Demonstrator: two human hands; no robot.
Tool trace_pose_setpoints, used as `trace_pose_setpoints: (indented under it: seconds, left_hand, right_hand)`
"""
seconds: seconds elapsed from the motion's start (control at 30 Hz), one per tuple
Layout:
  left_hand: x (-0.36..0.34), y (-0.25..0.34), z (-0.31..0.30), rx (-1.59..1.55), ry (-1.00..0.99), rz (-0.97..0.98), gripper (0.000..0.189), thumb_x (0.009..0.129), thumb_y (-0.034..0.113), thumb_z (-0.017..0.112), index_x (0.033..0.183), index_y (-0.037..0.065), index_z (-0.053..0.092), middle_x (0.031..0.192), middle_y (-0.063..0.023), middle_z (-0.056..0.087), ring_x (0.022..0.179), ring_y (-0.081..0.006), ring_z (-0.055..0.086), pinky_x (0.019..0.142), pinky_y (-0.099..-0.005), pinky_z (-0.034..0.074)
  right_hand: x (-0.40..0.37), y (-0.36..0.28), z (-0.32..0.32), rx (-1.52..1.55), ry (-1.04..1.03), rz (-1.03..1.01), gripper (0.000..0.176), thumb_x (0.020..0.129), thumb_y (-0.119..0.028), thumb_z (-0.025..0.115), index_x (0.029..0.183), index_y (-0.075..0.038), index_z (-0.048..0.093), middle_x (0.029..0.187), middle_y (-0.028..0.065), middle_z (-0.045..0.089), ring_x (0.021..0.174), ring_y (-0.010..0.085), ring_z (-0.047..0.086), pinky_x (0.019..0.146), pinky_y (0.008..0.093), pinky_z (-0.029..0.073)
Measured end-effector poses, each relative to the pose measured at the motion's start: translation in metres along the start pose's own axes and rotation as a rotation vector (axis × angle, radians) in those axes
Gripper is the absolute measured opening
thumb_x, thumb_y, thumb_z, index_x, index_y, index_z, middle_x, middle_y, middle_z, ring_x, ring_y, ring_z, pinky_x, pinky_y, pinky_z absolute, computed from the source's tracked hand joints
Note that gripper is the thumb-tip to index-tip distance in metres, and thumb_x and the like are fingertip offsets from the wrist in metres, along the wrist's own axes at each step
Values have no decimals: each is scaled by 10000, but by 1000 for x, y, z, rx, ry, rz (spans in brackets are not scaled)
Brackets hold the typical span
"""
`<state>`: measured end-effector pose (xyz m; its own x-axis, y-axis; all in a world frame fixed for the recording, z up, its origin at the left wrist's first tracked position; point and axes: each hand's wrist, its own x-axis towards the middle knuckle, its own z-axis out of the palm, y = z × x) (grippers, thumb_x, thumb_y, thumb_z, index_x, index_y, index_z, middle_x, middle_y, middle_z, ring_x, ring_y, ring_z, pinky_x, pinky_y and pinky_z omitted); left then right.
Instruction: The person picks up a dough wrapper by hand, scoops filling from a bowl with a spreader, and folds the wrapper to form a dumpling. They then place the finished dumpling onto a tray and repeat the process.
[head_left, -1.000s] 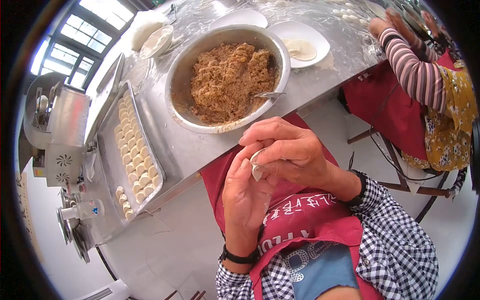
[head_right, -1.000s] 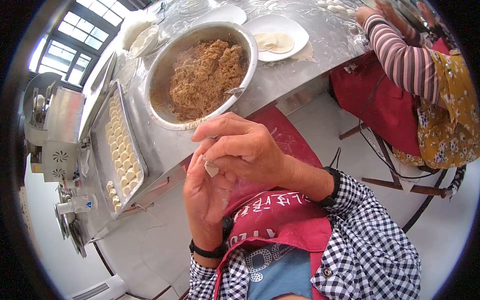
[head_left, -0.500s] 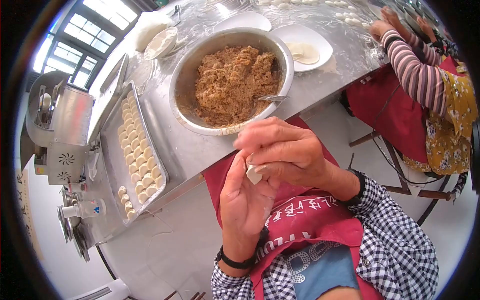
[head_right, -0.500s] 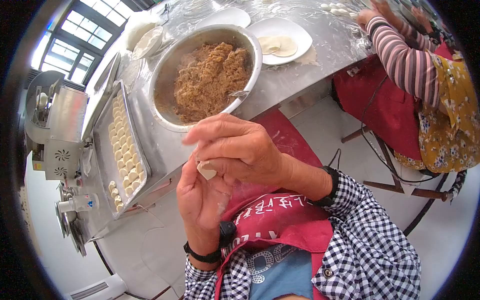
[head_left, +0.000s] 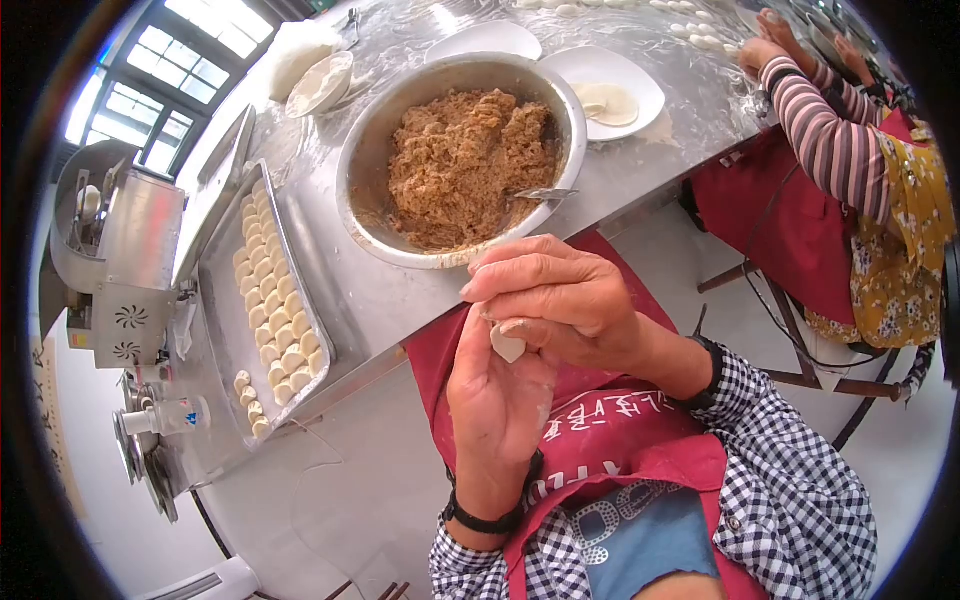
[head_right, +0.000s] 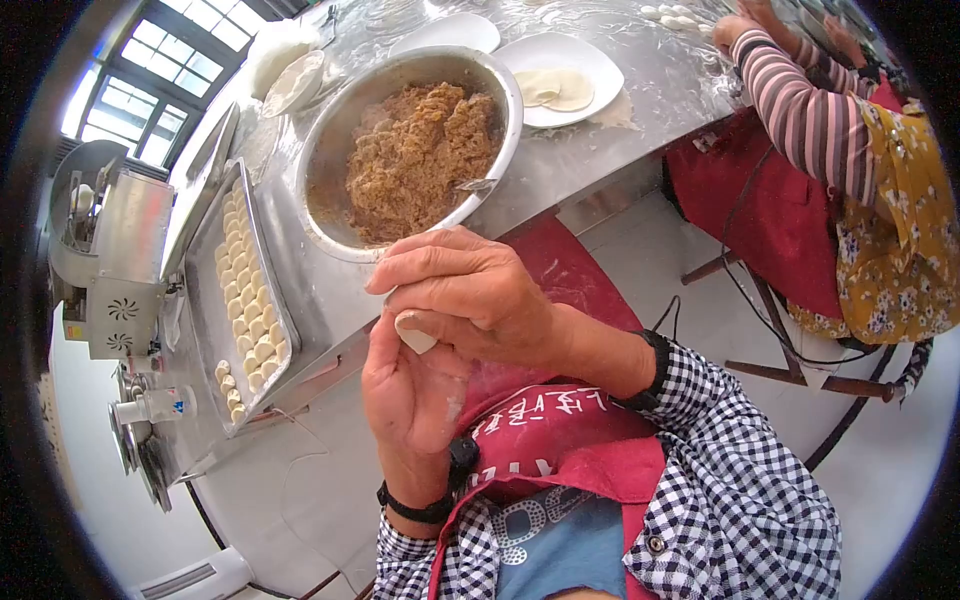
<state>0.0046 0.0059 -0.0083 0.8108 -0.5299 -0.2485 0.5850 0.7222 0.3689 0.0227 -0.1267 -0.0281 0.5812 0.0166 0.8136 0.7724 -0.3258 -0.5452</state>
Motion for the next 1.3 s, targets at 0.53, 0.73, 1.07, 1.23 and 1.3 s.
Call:
trace_pose_setpoints:
  seconds: [0.53,0.73,1.07,1.23,1.3]
  left_hand:
    - [2,0,-2,-105,2,1,378,967,242,296,1261,9,343,1272,-124,422,1148,-236,457,990,-385,372]
    - [7,5,-23,-280,-180,-105,359,969,246,281,1201,5,409,1206,-146,477,1123,-261,473,962,-393,399]
    - [7,2,-18,-243,-96,-81,373,968,246,266,1213,1,403,1222,-151,469,1130,-253,482,974,-388,401]
    - [6,-1,-18,-287,-121,-80,384,970,248,255,1256,10,352,1263,-148,434,1147,-246,471,979,-382,399]
    - [5,0,-18,-296,-108,-84,382,969,251,260,1248,12,367,1254,-148,443,1143,-245,474,975,-385,402]
  right_hand:
    - [1,-5,1,-67,-38,16,146,726,-108,621,785,24,641,963,126,635,953,264,584,823,338,455]
    - [-4,-6,2,-29,3,80,254,715,-175,672,867,24,628,1060,172,595,964,288,578,827,364,455]
    - [-5,-3,3,-79,-1,-36,216,728,-157,655,850,21,635,1035,157,608,956,285,582,800,362,460]
    - [-4,-6,3,-131,-13,-32,141,727,-144,642,770,-10,642,899,86,654,897,259,607,744,340,461]
    - [-4,-6,2,-129,-28,-46,151,725,-148,648,784,-9,639,928,100,646,896,261,605,751,342,461]
